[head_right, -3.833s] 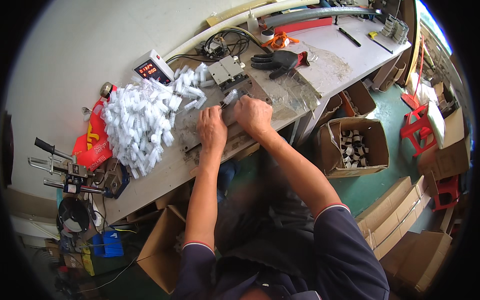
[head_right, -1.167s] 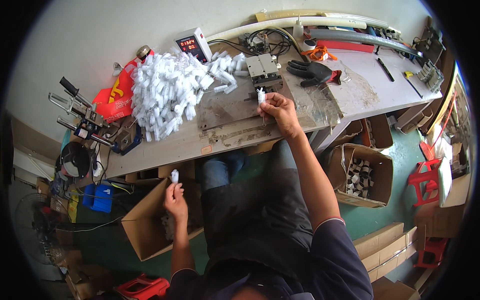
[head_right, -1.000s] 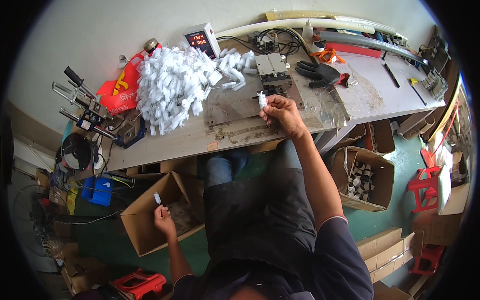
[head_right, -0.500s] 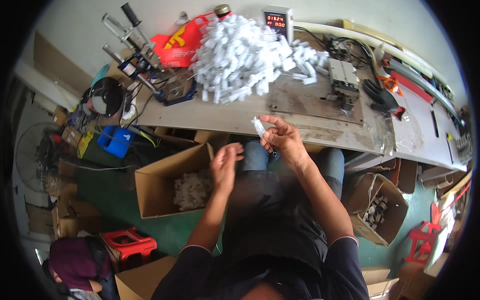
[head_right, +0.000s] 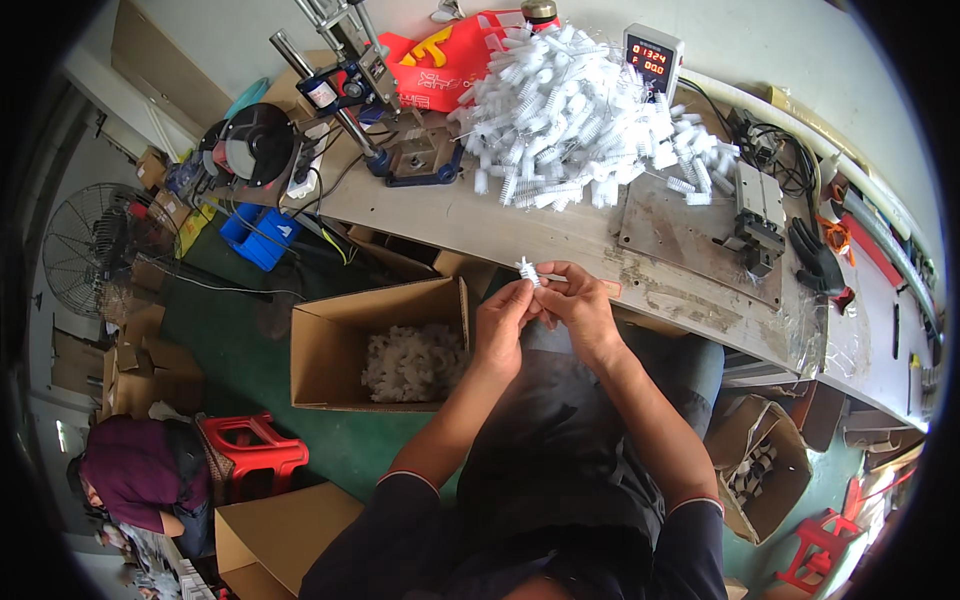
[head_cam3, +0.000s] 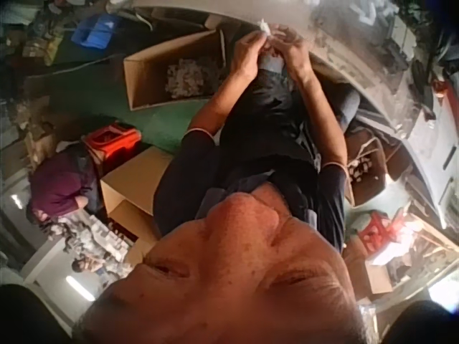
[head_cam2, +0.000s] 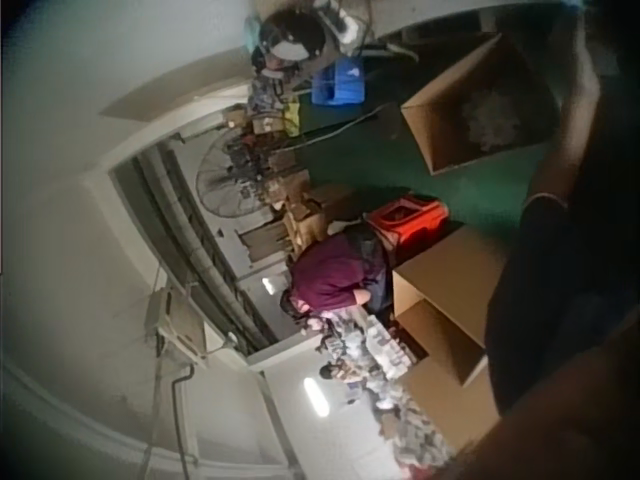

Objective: The person assembles small white plastic components by hand, then uses a benchtop press to secure the parts together.

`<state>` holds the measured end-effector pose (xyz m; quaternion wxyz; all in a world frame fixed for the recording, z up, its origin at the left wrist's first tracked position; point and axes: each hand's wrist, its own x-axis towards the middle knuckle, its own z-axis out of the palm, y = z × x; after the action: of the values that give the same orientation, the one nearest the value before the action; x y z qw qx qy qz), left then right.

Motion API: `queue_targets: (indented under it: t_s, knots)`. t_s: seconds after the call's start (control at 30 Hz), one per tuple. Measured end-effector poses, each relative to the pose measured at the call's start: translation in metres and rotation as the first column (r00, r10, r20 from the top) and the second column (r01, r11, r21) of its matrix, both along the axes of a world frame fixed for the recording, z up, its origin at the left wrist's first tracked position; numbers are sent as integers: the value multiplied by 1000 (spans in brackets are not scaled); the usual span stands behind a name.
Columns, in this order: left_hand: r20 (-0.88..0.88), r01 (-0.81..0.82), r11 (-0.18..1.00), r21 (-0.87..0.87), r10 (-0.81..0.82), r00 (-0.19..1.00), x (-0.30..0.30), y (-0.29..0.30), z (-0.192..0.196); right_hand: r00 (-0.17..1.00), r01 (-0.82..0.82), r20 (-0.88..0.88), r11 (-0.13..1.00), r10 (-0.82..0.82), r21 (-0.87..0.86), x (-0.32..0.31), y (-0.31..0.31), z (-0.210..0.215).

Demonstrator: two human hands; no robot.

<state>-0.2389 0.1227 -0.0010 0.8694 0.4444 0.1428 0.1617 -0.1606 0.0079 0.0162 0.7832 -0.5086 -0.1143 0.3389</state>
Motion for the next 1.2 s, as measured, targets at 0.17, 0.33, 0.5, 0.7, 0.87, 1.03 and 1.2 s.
queue_targets:
  t_s: [0.17,0.33,0.5,0.7,0.87,1.03,1.2]
  knots:
    - [-4,-65,995,78,66,998,7,38,24,992,-61,104,997,66,-47,4,33,18]
    - [-26,-263,922,285,282,959,42,103,36,974,-77,200,986,106,-150,14,47,34]
    - [-60,-308,789,532,399,915,91,200,35,949,-29,295,965,109,-262,38,44,52]
    - [-125,-301,756,581,449,885,135,247,23,900,37,423,949,104,-312,81,47,88]
    - [-136,-255,794,553,387,912,146,254,34,850,73,511,934,125,-351,109,60,130]
    - [-200,-182,802,569,350,915,147,265,47,749,101,643,932,159,-348,138,90,167]
    - [-304,-102,792,601,346,888,154,265,59,568,201,821,958,55,-203,176,145,204]
